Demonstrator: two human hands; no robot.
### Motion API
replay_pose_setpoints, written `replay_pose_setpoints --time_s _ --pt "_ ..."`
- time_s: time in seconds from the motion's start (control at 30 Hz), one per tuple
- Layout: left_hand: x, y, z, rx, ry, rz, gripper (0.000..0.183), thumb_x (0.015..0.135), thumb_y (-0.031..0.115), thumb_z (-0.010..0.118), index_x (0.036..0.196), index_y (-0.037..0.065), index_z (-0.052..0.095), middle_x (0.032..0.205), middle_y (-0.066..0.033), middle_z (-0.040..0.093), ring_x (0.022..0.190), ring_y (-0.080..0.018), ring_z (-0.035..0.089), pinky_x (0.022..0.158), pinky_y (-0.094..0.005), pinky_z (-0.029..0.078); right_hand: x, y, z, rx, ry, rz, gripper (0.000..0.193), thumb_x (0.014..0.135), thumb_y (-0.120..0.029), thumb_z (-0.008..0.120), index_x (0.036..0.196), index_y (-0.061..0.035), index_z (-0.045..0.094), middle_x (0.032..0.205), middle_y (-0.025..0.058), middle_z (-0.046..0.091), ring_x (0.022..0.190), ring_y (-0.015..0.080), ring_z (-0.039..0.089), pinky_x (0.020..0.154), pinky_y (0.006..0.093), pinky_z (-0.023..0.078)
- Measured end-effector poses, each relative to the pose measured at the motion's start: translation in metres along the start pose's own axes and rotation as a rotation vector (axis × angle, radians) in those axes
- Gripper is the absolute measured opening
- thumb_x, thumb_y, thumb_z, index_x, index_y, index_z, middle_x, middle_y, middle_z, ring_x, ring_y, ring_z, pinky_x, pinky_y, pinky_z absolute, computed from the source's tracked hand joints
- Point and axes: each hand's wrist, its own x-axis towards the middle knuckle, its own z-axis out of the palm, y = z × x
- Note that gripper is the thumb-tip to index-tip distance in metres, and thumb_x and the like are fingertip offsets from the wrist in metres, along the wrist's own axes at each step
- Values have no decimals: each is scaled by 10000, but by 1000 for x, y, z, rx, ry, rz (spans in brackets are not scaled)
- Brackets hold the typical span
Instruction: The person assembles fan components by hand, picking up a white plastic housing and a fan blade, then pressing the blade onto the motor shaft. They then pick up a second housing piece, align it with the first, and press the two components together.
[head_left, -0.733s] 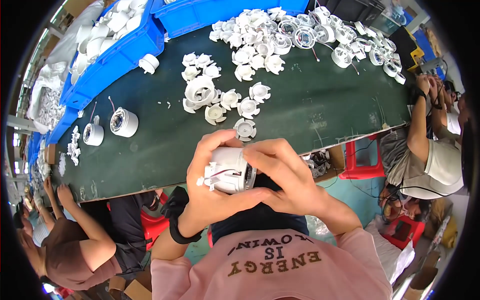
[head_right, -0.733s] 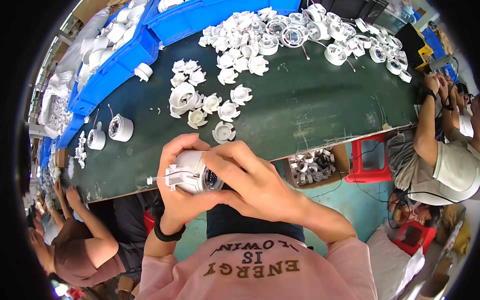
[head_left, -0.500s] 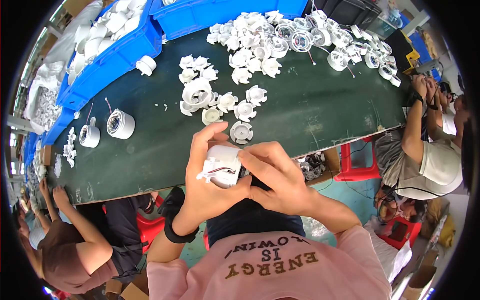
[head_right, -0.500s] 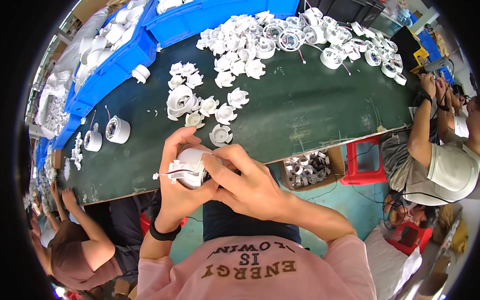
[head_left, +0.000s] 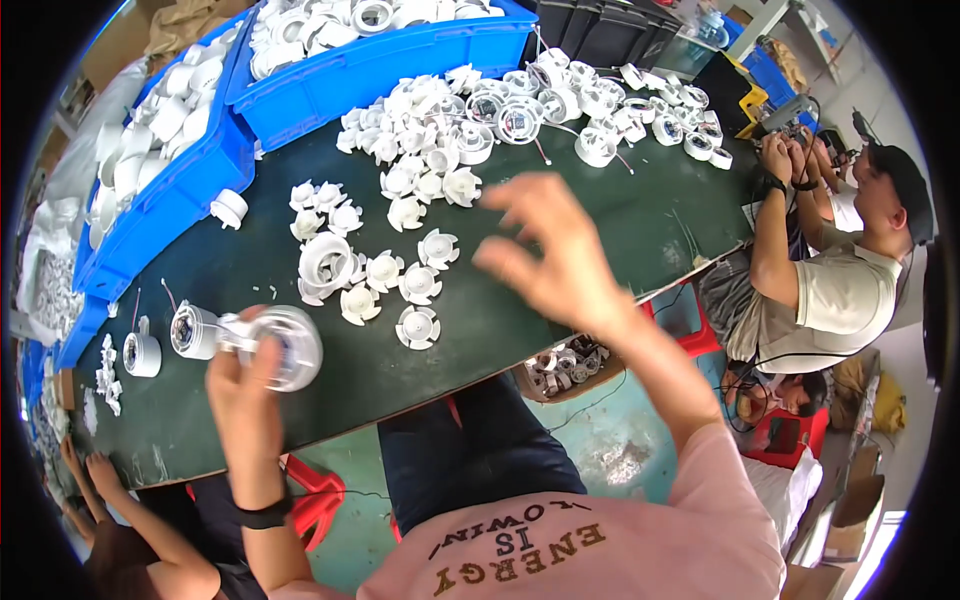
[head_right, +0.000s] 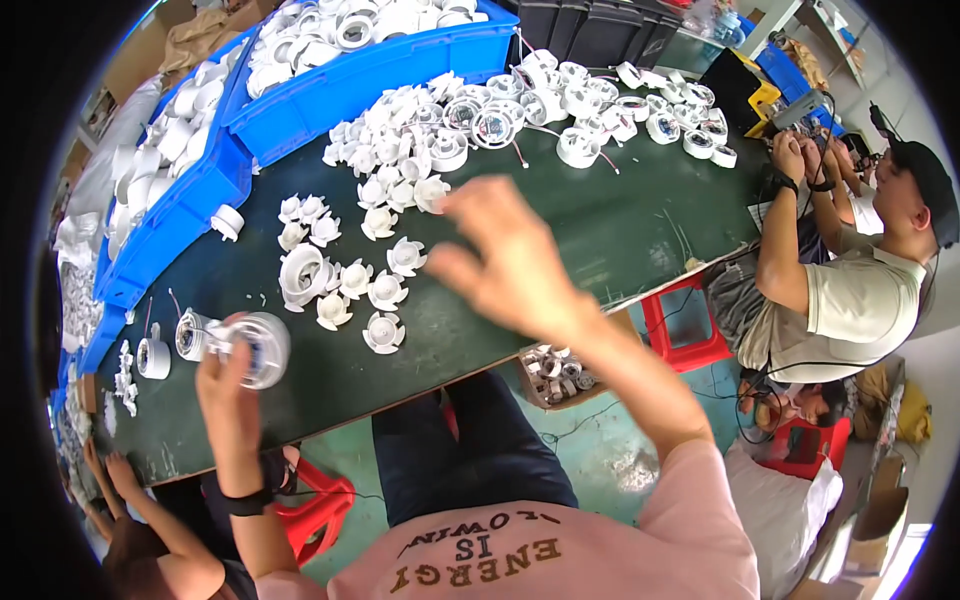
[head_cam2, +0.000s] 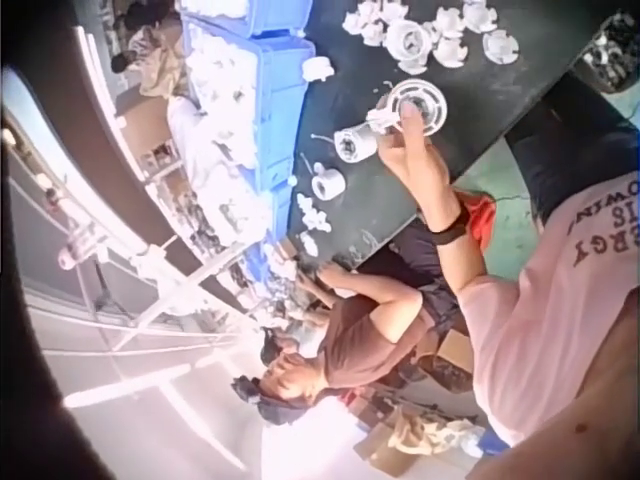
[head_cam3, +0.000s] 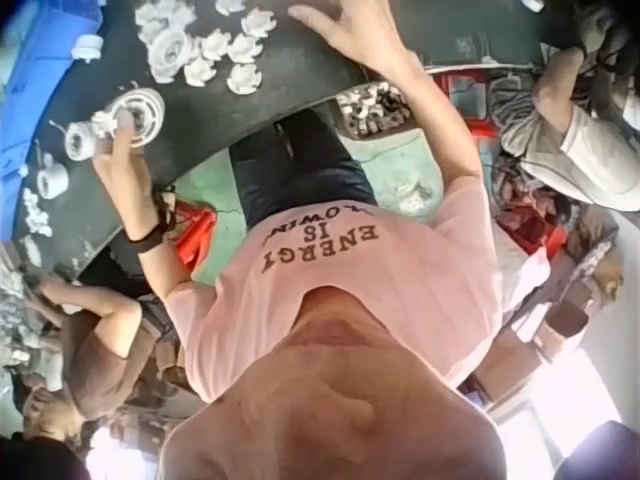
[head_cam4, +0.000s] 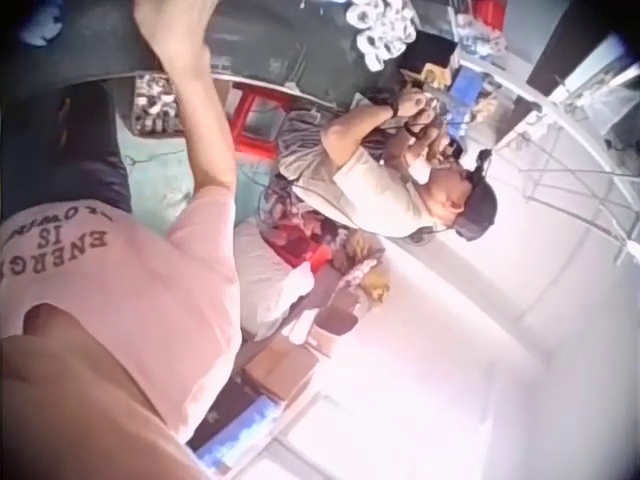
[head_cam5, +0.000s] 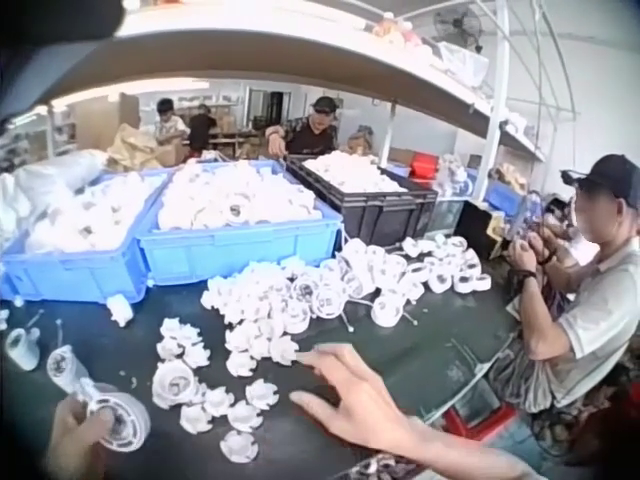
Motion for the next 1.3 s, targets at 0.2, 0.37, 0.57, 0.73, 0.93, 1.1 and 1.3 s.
replay_pose_setpoints --time_s 0.2,0.37,0.57,0.73,0.93,1.1,1.3 --pt "18 -2 -82 193 87 21 471 879 206 675 1246 -33 502 1018 -38 625 902 -89 576 798 -236 446 27 140 -42 -749 90 244 416 767 -214 738 1135 -79 599 1092 165 581 1034 372 547 884 432 461" --pt "47 -9 -127 422 59 -86 501 874 339 681 1213 -6 548 1012 -12 623 830 -68 562 684 -208 431 23 160 -50 -637 35 64 324 739 -129 747 994 -53 563 1205 185 501 1046 404 533 879 440 468" --pt "59 -19 -148 1254 572 663 541 802 302 760 1198 -3 554 1051 -79 587 834 -148 530 719 -282 443 28 136 -78 -553 -338 243 501 675 -16 667 1150 -95 530 1060 181 554 1010 379 556 862 421 467" --pt "34 1 -23 1031 -31 770 502 749 79 724 1212 18 541 1173 -177 548 1103 -360 522 951 -401 413 29 81 -93 -866 -421 188 538 749 -161 658 1278 -165 560 992 148 569 757 306 620 697 403 511" --pt "45 -37 13 817 -245 676 622 796 121 690 1347 8 423 1283 -230 468 1156 -400 464 973 -427 395 22 45 -51 166 -117 373 308 844 -169 728 1015 -67 494 945 31 590 810 92 565 692 254 478" --pt "30 -45 43 816 -309 704 625 812 105 663 1368 -1 398 1298 -285 436 1186 -428 434 1008 -446 364 5 9 30 450 -146 226 314 843 -85 687 1096 -40 507 1149 99 545 1038 171 533 920 326 419" --pt "105 -30 3 884 32 811 500 793 122 593 1255 -28 477 1224 -249 503 1139 -417 461 992 -457 375 -1 31 22 -132 -218 -91 419 911 -149 581 1308 -32 515 1110 167 512 1011 310 515 901 355 419"
